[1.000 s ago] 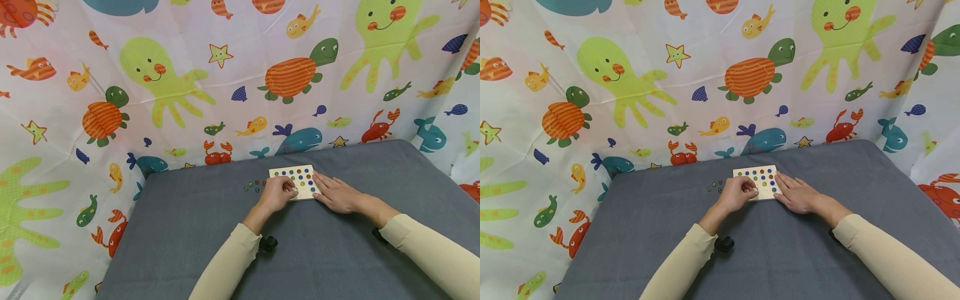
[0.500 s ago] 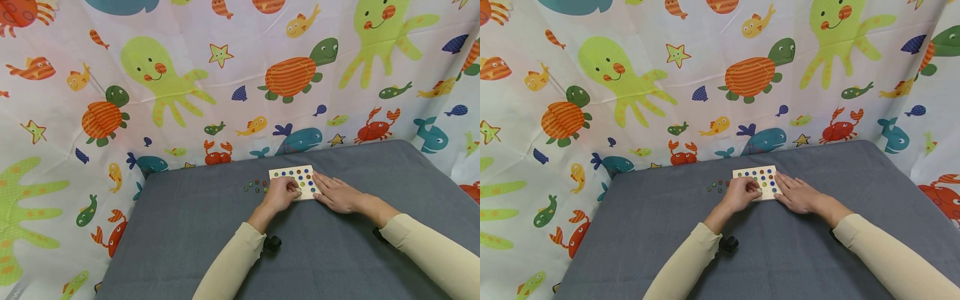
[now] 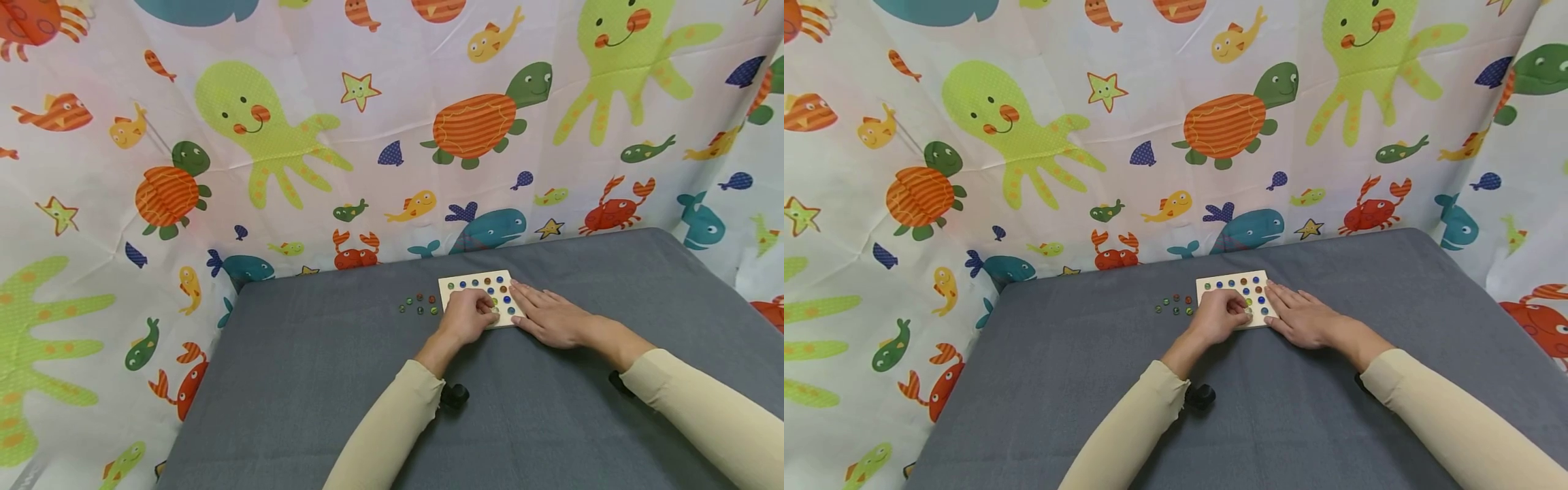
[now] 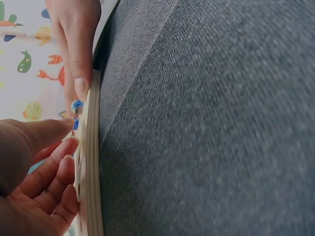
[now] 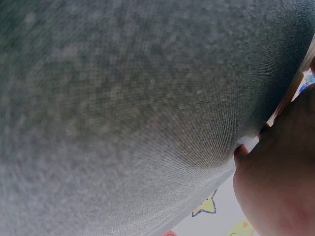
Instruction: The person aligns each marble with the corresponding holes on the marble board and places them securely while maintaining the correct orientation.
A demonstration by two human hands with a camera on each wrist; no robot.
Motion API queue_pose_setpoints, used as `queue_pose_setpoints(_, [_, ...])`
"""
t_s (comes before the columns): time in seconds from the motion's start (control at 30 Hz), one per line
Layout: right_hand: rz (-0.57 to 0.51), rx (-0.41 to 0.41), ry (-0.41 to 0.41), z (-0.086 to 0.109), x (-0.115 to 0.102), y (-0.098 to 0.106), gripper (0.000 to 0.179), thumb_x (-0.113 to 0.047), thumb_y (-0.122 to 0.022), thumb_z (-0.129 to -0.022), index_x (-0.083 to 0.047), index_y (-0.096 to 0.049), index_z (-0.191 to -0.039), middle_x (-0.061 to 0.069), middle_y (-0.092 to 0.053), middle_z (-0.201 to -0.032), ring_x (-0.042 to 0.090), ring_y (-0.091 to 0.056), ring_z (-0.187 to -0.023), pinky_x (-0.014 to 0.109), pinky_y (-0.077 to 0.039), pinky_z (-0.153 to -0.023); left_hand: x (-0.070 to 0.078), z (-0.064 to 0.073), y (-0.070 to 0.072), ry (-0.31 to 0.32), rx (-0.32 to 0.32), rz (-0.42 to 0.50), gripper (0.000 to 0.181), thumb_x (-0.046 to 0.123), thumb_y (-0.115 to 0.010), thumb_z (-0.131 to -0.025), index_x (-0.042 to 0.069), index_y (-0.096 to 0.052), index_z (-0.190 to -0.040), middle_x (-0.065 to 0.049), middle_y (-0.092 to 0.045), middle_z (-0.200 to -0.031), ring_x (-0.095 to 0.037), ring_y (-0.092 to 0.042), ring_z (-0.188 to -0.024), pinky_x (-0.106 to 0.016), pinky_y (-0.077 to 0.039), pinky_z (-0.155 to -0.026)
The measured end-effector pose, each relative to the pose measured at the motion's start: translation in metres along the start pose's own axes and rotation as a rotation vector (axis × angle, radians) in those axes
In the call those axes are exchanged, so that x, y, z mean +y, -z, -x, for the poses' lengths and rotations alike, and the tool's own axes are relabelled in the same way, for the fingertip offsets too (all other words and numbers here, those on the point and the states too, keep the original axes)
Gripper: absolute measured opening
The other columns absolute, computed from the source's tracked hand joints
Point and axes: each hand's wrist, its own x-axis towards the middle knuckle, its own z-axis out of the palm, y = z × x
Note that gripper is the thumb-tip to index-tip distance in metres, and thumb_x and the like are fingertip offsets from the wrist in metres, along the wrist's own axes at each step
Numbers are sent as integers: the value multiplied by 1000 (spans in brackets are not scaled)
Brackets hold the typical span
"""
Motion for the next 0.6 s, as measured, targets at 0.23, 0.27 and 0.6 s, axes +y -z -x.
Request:
queue_pose_setpoints(0.23, [-3, -4, -6, -1, 3, -3, 75, -54, -33, -110, -1, -18, -162, 19, -14, -170, 40, -18, -154, 66, -17, -117, 1, -2, -5, 25, 34, -6, 9, 16, -81, -89, 10, -77, -96, 7, -71, -79, 0, -59, -69, -16, -47, -67])
queue_pose_setpoints(0.27, [-4, -4, -6, -1, 3, -3, 75, -53, -33, -110, -1, -18, -162, 19, -14, -170, 40, -18, -154, 66, -17, -117, 1, -2, -6, 28, 38, -3, 9, 16, -81, -89, 10, -77, -96, 7, -70, -79, 0, -59, -69, -17, -47, -67])
queue_pose_setpoints(0.6, [-11, -2, -13, 0, -3, 1, 73, -50, -35, -110, 0, -20, -162, 20, -15, -169, 41, -19, -154, 66, -16, -117, 0, -4, -11, 73, 49, -5, 10, 19, -82, -89, 14, -78, -97, 11, -68, -75, 1, -58, -68, -18, -47, -68])
